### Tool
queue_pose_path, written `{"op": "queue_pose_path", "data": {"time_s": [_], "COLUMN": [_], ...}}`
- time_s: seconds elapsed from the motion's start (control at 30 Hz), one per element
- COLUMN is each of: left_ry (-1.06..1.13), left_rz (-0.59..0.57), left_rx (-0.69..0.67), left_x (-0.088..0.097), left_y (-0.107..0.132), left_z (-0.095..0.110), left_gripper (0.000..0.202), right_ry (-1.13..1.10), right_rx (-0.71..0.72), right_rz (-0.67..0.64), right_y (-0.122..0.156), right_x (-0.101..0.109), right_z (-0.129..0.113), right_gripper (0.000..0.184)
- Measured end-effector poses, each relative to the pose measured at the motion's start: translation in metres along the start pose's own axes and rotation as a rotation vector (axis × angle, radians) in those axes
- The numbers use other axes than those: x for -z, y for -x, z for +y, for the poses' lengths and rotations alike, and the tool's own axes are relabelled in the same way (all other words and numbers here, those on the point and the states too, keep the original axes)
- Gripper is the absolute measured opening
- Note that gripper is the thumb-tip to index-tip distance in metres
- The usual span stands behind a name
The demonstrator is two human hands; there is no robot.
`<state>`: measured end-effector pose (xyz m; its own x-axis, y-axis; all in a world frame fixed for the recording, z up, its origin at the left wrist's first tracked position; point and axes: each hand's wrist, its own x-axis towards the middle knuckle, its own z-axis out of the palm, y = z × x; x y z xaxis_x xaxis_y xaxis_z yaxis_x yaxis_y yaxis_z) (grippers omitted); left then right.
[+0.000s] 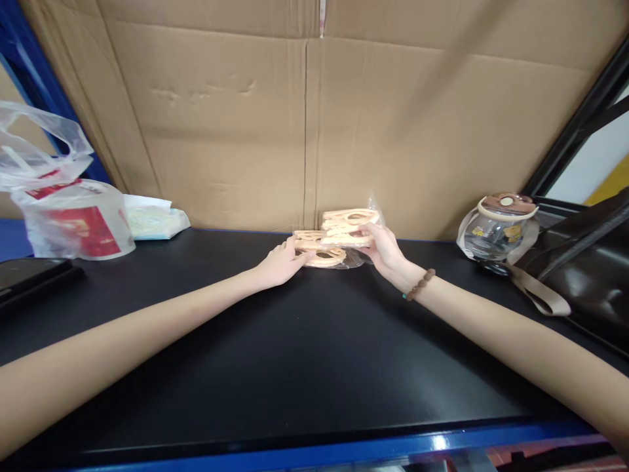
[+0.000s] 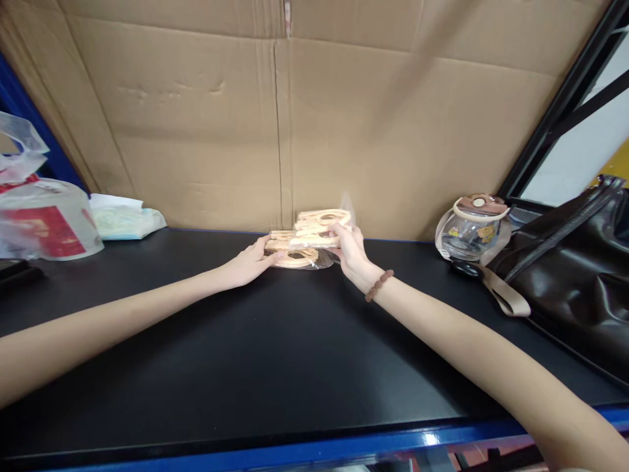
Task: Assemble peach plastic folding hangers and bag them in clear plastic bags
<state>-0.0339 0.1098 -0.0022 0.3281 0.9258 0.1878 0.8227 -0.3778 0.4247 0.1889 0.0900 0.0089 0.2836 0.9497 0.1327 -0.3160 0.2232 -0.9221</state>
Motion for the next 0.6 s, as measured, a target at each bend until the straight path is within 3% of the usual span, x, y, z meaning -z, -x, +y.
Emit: {"op": "queue_pose_path", "data": {"time_s": [0.2, 0.3, 0.37, 0.5, 0.6], "left_ry": [-0.028, -0.085, -0.125, -0.231, -0.307], "left_rz": [0.166, 0.244, 0.234, 0.174, 0.179], "left_rx": [0.050, -0.050, -0.177, -0.395, -0.408], "left_x": [-0.004, -0.004, -0.006, -0.012, -0.024], "left_y": [-0.002, 0.009, 0.016, 0.009, -0.018], "left_z": [0.006, 0.021, 0.039, 0.086, 0.117], "left_gripper": [0.039, 0.028, 0.023, 0.031, 0.045], "right_ry": [0.002, -0.012, -0.024, -0.005, 0.043], "right_rx": [-0.020, 0.037, 0.097, 0.242, 0.326], "right_rz": [-0.092, -0.117, -0.115, 0.018, 0.215], "right_y": [0.001, -0.001, -0.003, -0.002, -0.003], "right_x": [-0.024, -0.021, -0.012, 0.008, 0.022], "right_z": [0.001, -0.022, -0.042, -0.063, -0.056], "right_gripper": [0.017, 0.010, 0.009, 0.013, 0.026]}}
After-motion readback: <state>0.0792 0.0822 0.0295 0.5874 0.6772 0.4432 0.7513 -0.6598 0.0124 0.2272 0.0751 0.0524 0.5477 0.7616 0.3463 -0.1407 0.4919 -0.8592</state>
